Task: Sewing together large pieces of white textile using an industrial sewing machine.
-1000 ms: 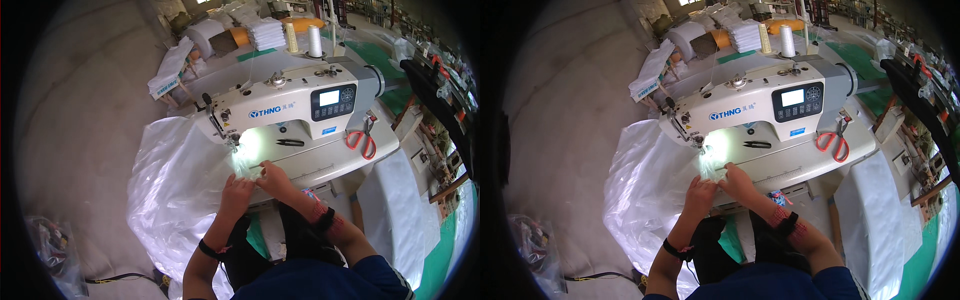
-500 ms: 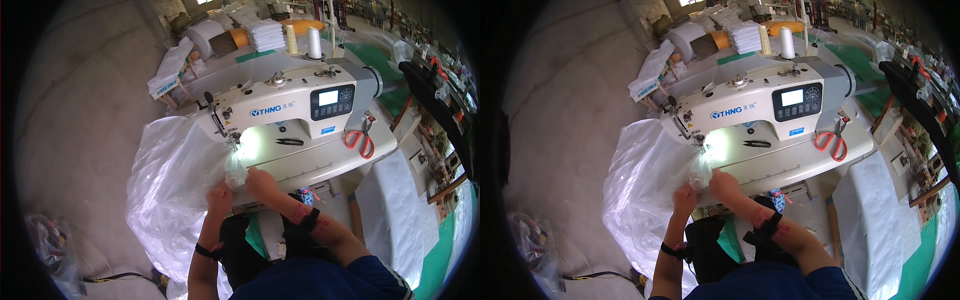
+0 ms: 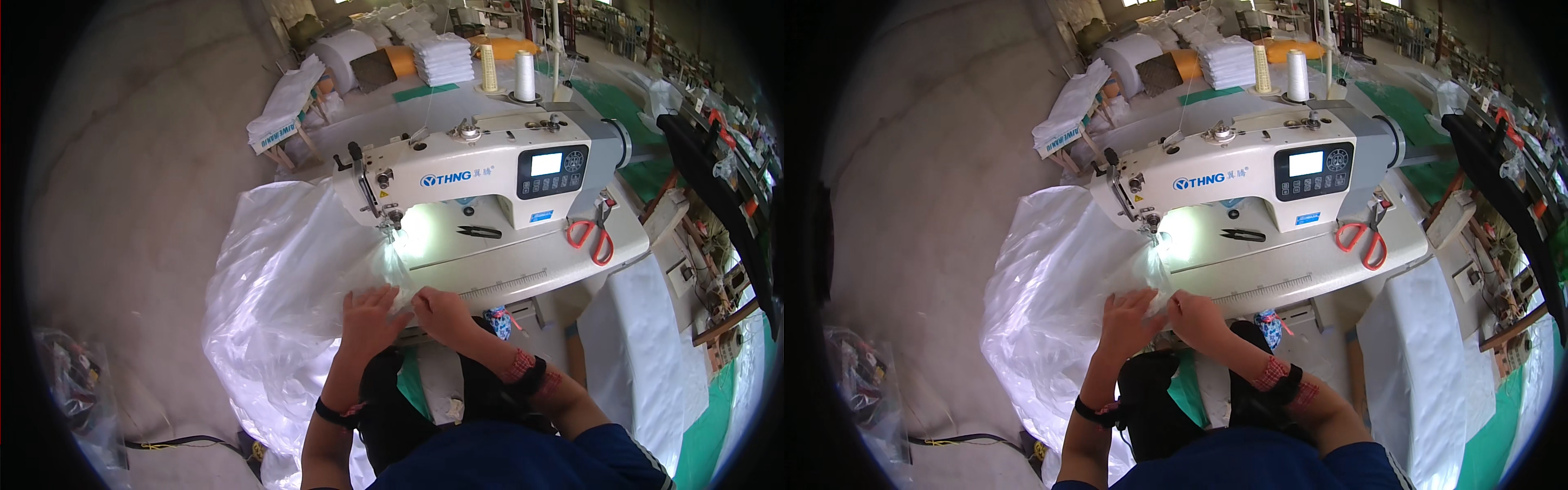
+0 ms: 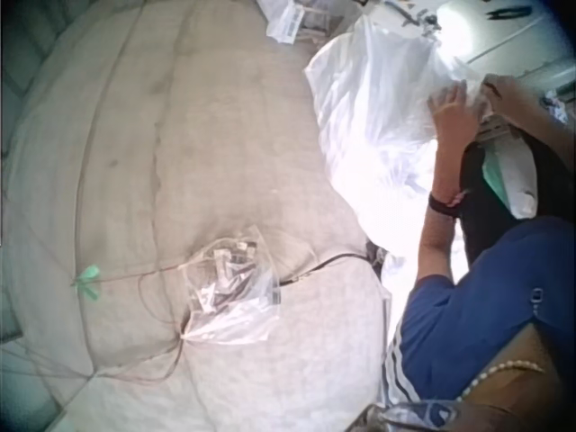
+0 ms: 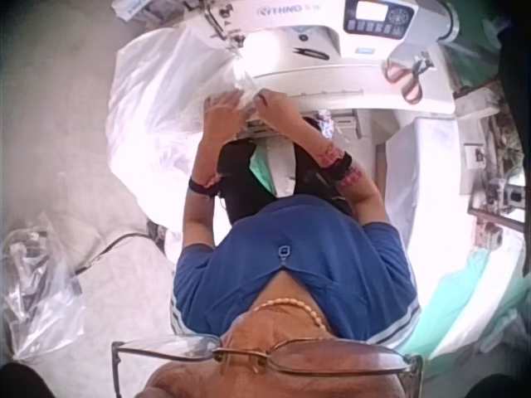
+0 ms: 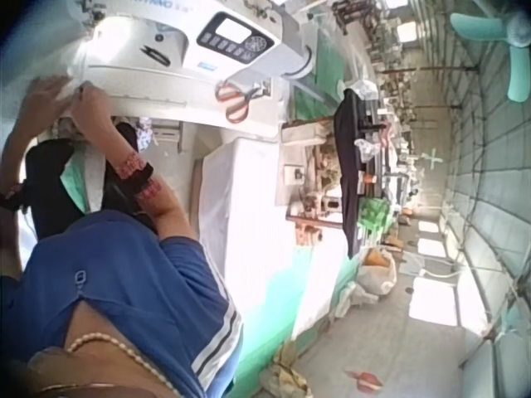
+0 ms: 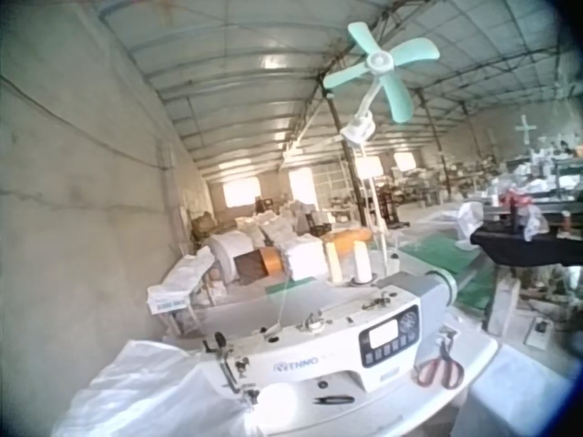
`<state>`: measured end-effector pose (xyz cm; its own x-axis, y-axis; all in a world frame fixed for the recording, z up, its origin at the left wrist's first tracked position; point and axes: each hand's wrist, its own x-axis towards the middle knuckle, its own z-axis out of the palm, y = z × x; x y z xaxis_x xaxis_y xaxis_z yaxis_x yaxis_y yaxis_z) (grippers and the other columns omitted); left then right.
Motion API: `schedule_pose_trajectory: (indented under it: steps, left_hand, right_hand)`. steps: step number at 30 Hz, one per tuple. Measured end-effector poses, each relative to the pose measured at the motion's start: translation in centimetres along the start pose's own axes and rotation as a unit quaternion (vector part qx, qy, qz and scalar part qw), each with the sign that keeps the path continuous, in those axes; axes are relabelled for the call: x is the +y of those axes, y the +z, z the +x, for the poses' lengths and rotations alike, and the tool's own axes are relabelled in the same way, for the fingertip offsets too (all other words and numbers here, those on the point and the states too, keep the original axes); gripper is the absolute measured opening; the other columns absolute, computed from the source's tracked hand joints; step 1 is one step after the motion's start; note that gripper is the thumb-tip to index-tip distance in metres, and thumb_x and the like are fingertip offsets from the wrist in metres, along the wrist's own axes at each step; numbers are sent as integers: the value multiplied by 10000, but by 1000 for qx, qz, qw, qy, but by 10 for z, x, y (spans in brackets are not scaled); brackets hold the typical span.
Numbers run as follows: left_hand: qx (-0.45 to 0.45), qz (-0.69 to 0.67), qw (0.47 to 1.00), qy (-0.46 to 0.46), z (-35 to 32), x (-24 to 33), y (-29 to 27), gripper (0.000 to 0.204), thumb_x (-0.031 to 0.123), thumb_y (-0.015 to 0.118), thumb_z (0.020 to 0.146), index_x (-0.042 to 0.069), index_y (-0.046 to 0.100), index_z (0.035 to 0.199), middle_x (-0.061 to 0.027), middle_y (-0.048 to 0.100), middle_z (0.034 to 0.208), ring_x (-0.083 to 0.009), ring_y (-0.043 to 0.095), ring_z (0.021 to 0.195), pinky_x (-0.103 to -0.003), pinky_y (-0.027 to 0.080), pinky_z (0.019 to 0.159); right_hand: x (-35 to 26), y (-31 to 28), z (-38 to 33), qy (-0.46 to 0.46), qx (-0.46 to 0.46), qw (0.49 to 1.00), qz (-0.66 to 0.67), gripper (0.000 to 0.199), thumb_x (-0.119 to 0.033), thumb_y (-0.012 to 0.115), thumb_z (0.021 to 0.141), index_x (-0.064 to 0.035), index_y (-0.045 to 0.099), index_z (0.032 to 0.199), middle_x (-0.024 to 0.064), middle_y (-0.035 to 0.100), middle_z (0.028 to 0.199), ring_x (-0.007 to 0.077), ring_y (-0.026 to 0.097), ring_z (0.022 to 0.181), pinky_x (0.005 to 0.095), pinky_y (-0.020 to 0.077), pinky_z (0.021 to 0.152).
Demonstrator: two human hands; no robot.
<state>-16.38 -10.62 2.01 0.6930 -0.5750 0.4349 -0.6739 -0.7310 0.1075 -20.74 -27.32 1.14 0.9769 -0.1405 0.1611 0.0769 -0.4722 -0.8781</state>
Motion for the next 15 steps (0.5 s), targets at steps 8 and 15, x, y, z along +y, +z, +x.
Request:
schedule_pose_trajectory:
  steps: [8, 15]
  left_hand:
    - [17, -105, 994, -19, 11, -10, -10, 131, 134, 624, 792, 45, 662, 880, -119, 645, 1075, -321, 590, 966, -422, 427, 904]
    - [23, -131, 990, 36, 17, 3, 21, 162, 34, 598, 736, 7, 609, 895, -168, 630, 1050, -333, 587, 998, -432, 429, 954]
  right_hand:
    - [4, 16, 31, 27, -66, 991, 113, 231, -130, 468, 883, 61, 594, 912, 166, 614, 608, 262, 629, 519, 376, 497, 521]
    - [-5, -9, 22, -3, -76, 994, -82, 244, -205, 513, 859, 27, 581, 890, 198, 634, 696, 356, 640, 676, 446, 496, 645]
